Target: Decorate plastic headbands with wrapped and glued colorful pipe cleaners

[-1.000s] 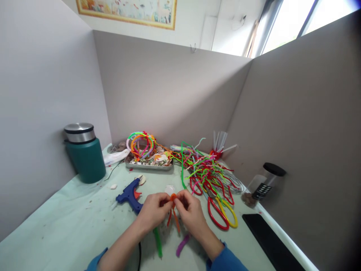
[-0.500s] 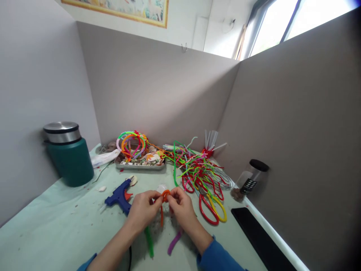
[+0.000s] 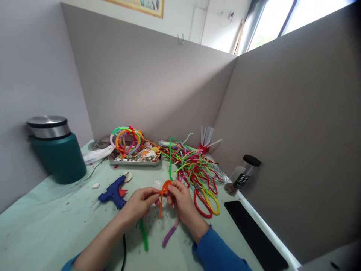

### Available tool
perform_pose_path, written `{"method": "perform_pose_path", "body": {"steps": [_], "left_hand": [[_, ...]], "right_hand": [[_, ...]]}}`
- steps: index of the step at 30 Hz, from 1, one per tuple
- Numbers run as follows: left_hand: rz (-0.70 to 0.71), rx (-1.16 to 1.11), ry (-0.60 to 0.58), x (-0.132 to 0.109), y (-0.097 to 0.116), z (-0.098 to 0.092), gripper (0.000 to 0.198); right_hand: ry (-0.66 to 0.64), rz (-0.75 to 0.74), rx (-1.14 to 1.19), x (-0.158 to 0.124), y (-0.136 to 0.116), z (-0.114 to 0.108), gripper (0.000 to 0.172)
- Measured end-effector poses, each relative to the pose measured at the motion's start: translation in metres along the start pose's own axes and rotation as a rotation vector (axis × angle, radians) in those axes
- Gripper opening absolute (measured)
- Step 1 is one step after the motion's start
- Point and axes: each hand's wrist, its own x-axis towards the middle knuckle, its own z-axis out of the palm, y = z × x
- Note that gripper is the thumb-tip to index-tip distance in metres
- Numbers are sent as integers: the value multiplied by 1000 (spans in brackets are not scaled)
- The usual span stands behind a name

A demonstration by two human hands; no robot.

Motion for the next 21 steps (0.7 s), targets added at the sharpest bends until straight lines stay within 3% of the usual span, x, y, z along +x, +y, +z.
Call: {"method": "perform_pose_path", "body": {"steps": [8, 21], "left_hand": [[1, -70, 19, -1, 2, -2, 34], [-42, -102, 39, -5, 4, 5, 36]], "right_hand": [[-99, 46, -9, -2, 0, 1, 10], [-80, 57, 65, -4, -1, 1, 13]]}}
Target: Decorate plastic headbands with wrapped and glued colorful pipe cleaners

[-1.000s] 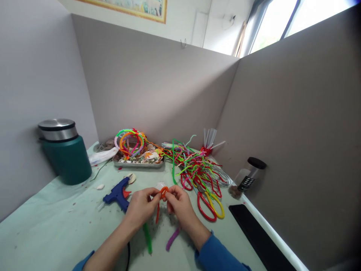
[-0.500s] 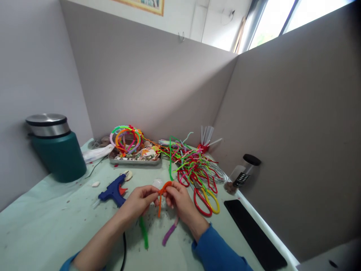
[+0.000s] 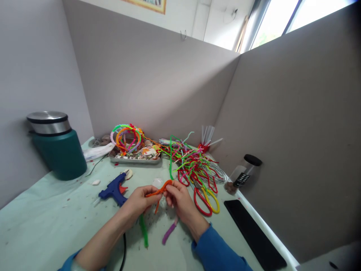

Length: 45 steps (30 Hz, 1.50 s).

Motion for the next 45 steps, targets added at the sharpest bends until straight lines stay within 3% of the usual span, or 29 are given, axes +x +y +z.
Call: {"method": "perform_pose_path", "body": {"steps": [15, 24, 30, 38, 45], "left_hand": [[-14, -252, -87, -1, 3, -2, 30], [-41, -277, -105, -4, 6, -3, 24], [-48, -281, -74, -3, 6, -9, 25], [-50, -235, -39, -3, 6, -9, 27], [-12, -185, 7, -2, 8, -12, 27]], "right_hand": [[15, -49, -96, 0, -1, 1, 15], [-99, 77, -31, 0, -7, -4, 13], [15, 13, -151, 2, -16, -12, 17], [-67, 134, 210, 1, -16, -13, 20], [-49, 67, -61, 1, -19, -18, 22]]}}
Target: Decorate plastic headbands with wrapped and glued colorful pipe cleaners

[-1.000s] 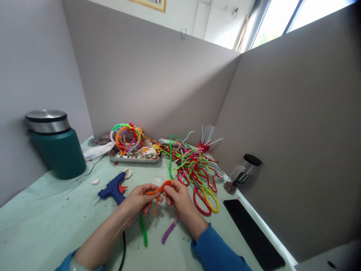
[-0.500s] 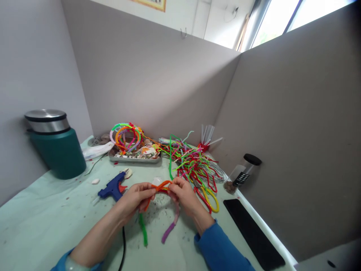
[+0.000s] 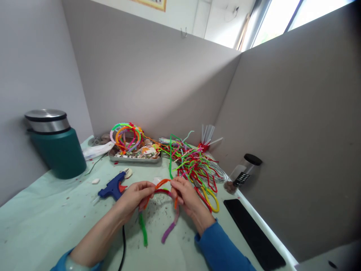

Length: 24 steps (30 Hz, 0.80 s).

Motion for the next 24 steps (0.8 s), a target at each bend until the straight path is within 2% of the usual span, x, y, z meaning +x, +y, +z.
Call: {"method": "perform_pose_path", "body": {"steps": [4, 8, 12, 17, 19, 24], "left_hand": [[33, 19, 11, -2, 0, 2, 36], [19, 104, 95, -2, 0, 6, 44], [45, 195, 158, -2, 3, 11, 39], [151, 240, 84, 0, 2, 14, 32], [180, 279, 91, 0, -1, 13, 29], [264, 537, 159, 0, -7, 12, 22]], "right_hand": [[5, -39, -48, 0, 1, 0, 22], [13, -73, -117, -2, 3, 5, 21], [21, -92, -166, -5, 5, 14, 19], [31, -65, -204, -7, 6, 23, 19], [32, -52, -199, -7, 6, 25, 19], [55, -65, -176, -6, 11, 26, 18]]}}
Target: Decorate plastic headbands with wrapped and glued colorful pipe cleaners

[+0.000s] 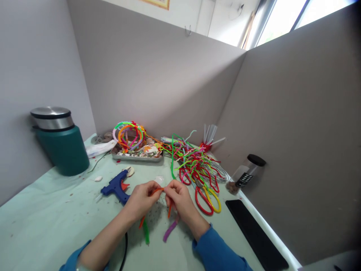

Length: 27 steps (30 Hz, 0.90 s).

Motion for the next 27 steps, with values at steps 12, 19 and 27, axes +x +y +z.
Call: {"method": "perform_pose_path", "body": {"steps": [12, 19, 27], "left_hand": [[-136, -282, -152, -2, 9, -4, 34], [-226, -465, -142, 2, -5, 3, 37], [-200, -405, -146, 1, -10, 7, 34]], "right_hand": [[-29, -22, 105, 2, -2, -9, 28], [-130, -1, 168, 4, 4, -7, 29], [-138, -166, -122, -3, 3, 1, 22]]}}
